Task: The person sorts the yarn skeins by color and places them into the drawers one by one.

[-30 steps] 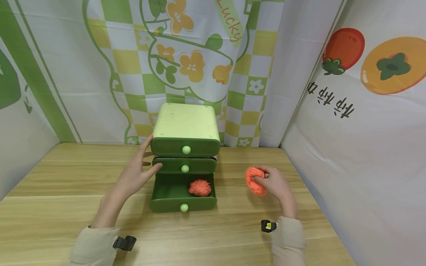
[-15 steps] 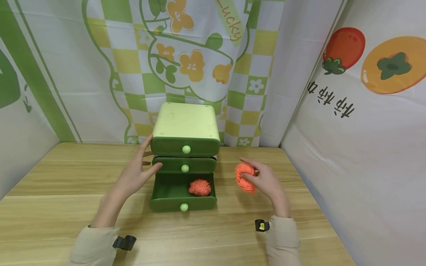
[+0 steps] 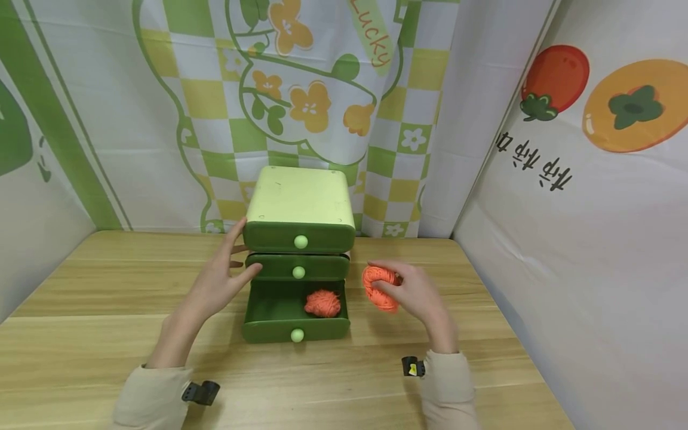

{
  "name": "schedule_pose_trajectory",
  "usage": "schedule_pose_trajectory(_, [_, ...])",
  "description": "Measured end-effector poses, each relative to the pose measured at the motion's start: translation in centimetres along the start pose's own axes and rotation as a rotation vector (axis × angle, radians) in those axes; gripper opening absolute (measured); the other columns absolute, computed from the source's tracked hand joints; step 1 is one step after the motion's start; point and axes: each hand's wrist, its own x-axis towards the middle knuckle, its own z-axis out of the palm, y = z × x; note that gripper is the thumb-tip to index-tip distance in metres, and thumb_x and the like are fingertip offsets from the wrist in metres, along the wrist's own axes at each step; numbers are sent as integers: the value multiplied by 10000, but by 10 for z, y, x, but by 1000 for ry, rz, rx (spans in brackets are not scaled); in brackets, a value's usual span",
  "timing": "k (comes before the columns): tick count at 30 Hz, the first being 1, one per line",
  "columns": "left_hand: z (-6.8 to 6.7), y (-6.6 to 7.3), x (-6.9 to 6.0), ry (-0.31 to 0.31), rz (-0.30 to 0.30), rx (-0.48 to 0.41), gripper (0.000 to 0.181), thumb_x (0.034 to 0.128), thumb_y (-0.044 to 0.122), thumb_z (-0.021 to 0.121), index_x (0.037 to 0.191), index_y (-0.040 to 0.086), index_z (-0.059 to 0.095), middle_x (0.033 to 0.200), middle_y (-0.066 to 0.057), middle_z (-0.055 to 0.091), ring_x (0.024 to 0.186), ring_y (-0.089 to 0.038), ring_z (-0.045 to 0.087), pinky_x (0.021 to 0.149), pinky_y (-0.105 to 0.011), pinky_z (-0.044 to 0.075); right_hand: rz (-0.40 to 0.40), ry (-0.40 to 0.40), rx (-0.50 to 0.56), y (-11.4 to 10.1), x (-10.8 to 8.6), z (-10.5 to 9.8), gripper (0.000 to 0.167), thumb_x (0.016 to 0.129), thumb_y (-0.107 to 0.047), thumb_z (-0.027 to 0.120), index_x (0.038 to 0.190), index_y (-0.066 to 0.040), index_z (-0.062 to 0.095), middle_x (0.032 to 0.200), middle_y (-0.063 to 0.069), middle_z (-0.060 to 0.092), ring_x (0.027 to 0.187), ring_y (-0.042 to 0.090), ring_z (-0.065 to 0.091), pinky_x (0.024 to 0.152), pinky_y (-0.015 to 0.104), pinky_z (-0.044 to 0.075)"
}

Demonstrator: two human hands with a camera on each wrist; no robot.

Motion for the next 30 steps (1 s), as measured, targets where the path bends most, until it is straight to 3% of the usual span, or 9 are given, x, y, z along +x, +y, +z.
schedule_pose_trajectory(6, [0, -1, 0, 1, 4, -4, 918, 975, 204, 647, 1597, 371, -6, 1655, -90, 181, 1333, -361, 494, 991, -540, 518, -80, -5, -44, -12, 4, 12, 405, 908, -257, 733, 1307, -222, 671, 991, -10, 689, 646, 106, 493, 561, 240, 445])
schedule_pose_trajectory(17, [0, -1, 0, -5, -5, -7, 917, 975, 216, 646, 1594, 384, -8, 1656, -81, 179, 1334, -354, 492, 992, -539, 518, -192, -9, -121, -37, 9, 33, 392, 902, -216, 738, 1289, -231, 681, 1232, 1, 707, 599, 43, 460, 578, 221, 447])
schedule_pose_trajectory(24, [0, -1, 0, -4, -1, -9, 917, 973, 209, 649, 1596, 378, -3, 1657, -81, 180, 1333, -352, 494, 990, -534, 520, -243, 32, -161, -47, 11, 47, 395, 895, -208, 749, 1283, -240, 684, 1215, -14, 713, 740, 69, 535, 653, 222, 467])
schedule_pose_trajectory(30, [0, -1, 0, -7, -3, -11, 916, 974, 207, 648, 1597, 375, -2, 1657, -82, 180, 1337, -358, 492, 994, -540, 518, -290, 74, -186, -54, 12, 61, 405, 887, -187, 758, 1281, -245, 684, 1104, -45, 724, 696, 59, 502, 590, 197, 424])
